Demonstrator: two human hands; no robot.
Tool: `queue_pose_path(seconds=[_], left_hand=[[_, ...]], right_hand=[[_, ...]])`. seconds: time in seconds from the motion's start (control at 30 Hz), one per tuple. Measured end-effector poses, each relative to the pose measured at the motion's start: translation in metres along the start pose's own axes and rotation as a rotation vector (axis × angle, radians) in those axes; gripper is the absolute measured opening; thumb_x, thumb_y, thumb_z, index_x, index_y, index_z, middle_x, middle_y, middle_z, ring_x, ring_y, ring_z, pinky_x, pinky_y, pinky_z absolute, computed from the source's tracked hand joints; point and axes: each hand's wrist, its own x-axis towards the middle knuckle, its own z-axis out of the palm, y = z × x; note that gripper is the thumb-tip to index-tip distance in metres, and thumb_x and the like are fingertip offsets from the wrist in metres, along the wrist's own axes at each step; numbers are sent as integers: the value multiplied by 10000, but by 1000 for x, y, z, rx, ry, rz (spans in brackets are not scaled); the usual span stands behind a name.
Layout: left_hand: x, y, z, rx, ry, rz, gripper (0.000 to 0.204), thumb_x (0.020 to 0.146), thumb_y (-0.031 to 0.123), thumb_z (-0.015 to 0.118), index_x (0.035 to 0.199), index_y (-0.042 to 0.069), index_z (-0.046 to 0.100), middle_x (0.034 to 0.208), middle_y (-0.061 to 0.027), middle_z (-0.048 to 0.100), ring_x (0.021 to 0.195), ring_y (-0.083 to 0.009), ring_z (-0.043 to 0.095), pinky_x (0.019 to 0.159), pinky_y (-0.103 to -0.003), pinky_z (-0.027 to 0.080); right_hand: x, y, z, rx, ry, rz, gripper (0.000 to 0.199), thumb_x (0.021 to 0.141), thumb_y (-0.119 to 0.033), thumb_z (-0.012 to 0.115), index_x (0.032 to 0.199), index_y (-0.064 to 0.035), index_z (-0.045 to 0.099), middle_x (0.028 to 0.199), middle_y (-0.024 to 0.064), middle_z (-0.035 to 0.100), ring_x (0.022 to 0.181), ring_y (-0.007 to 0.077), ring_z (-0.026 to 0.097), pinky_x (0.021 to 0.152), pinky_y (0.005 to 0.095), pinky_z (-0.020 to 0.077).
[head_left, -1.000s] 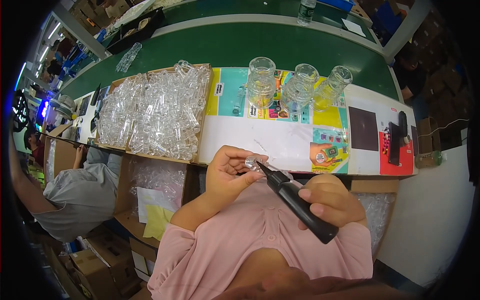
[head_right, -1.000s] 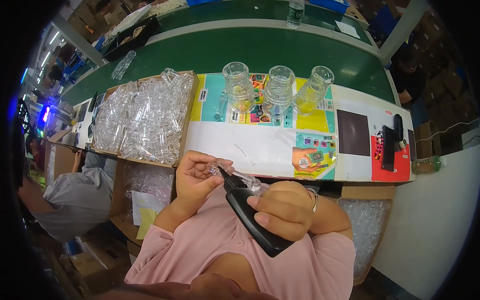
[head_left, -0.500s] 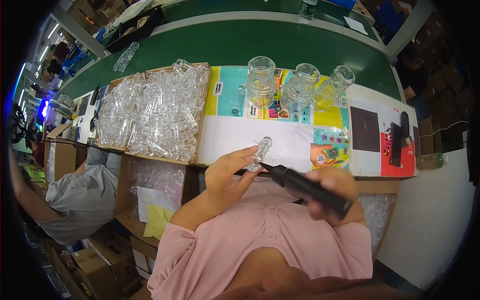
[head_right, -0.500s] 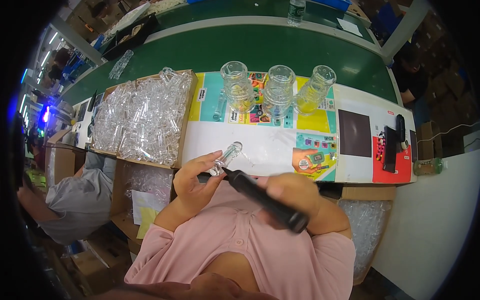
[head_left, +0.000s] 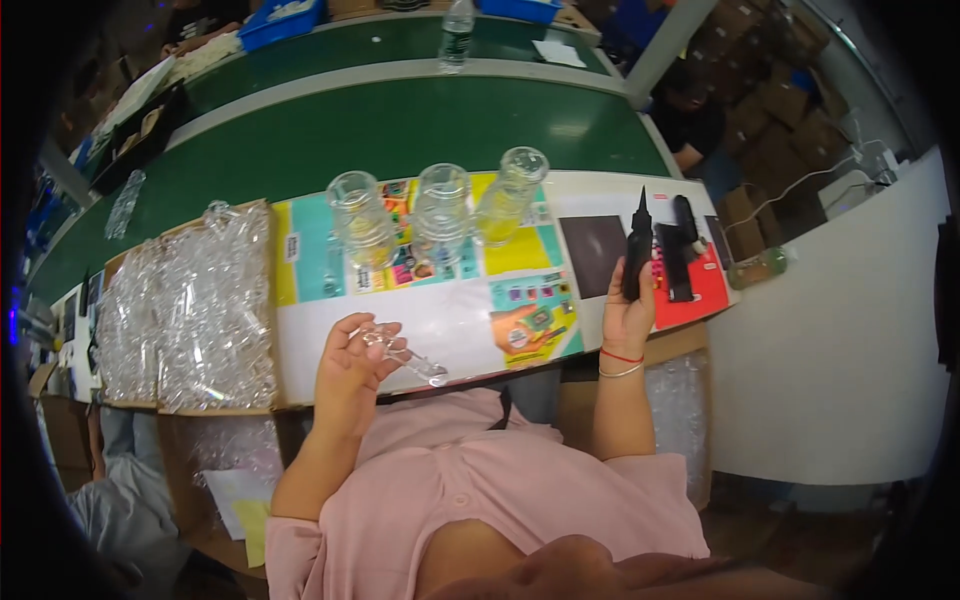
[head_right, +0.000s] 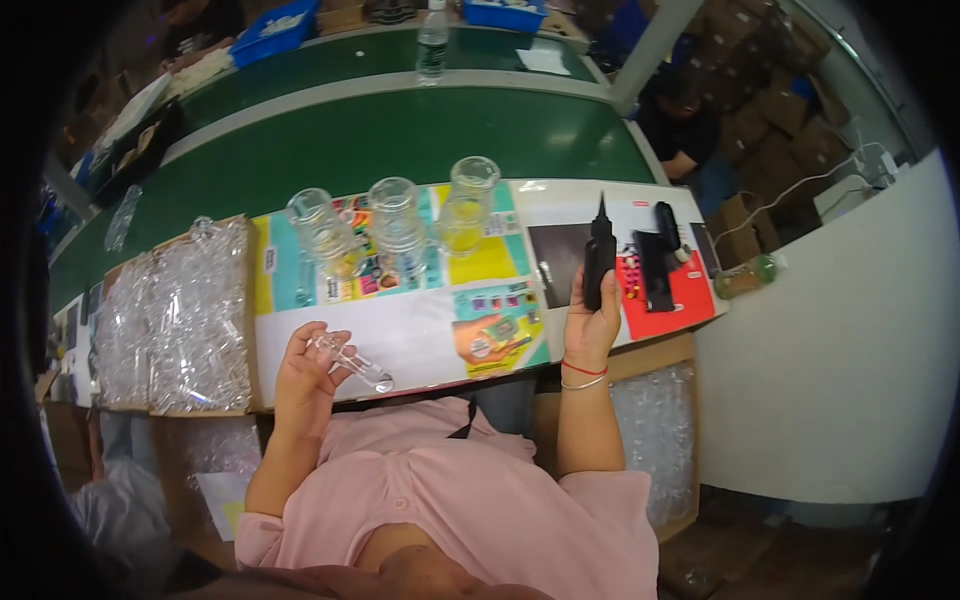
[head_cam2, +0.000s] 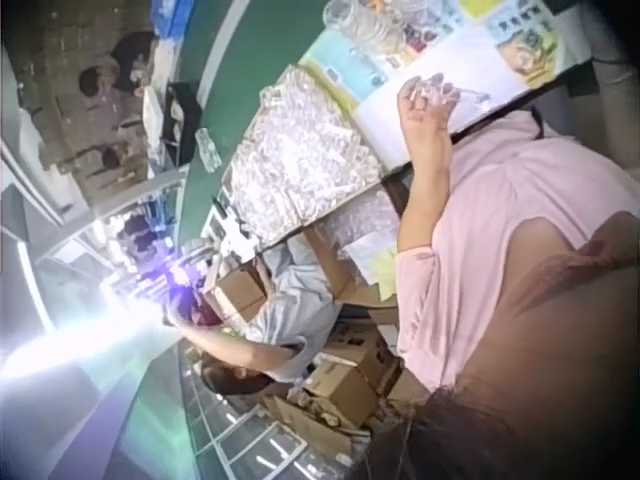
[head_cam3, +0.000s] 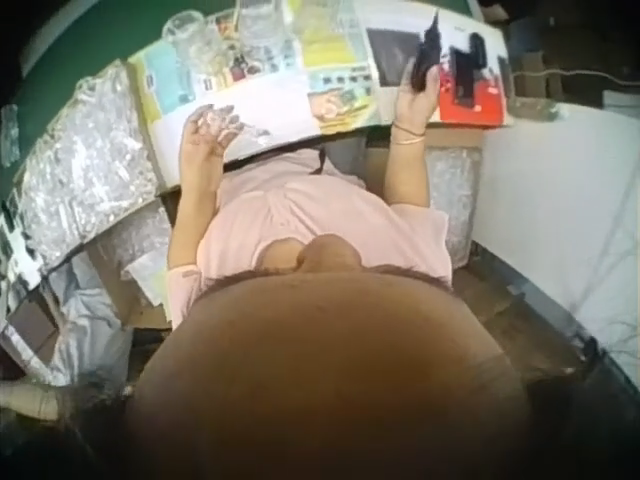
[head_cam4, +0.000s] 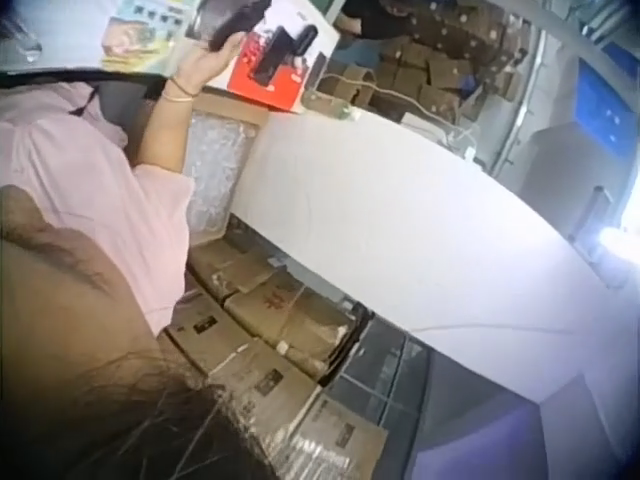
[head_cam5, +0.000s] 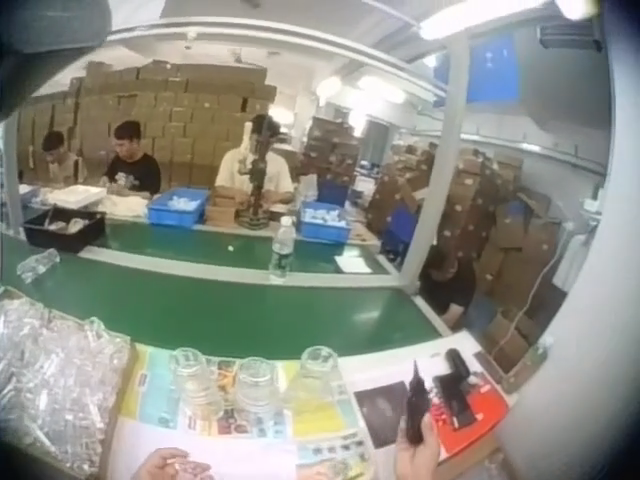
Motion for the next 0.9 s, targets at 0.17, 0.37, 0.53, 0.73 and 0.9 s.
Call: queue_pose_path(seconds=[0.17,0.37,0.53,0.73,0.9], left_hand=[[16,-9,-3,-73,-12,-134,340,843,69,560,1151,43,418,1112,-177,534,963,-224,560,894,-404,463],[38,-26,16,-104,-16,-233,286,845,79,579,1109,30,480,1072,-113,559,944,-199,568,901,-404,462],[43,-28,24,-131,-66,-223,262,839,92,603,1074,37,501,993,-78,589,893,-171,589,844,-345,487],[47,-32,18,-66,-7,-245,253,797,144,665,981,65,510,881,-63,597,844,-193,604,776,-316,500],[46,-35,11,-68,26,-237,240,795,147,668,951,62,506,848,-61,596,824,-184,602,759,-304,495]], right_hand=[[41,-3,-19,-300,-157,10,329,828,-56,604,1131,-5,487,1041,69,574,961,169,560,883,296,455],[83,18,-53,-1387,-205,-359,343,743,-136,703,1006,-14,519,913,86,606,817,178,580,744,282,453],[75,16,-48,-1427,-158,-286,438,738,-178,718,1070,-2,493,944,106,597,868,187,577,784,287,447],[71,15,-52,-1140,-234,-308,656,777,-99,686,1277,16,277,1265,150,387,1119,222,447,981,315,339],[33,0,-7,-1078,-267,-989,596,838,-118,596,1299,25,247,1339,178,308,1178,291,417,1019,388,299]])
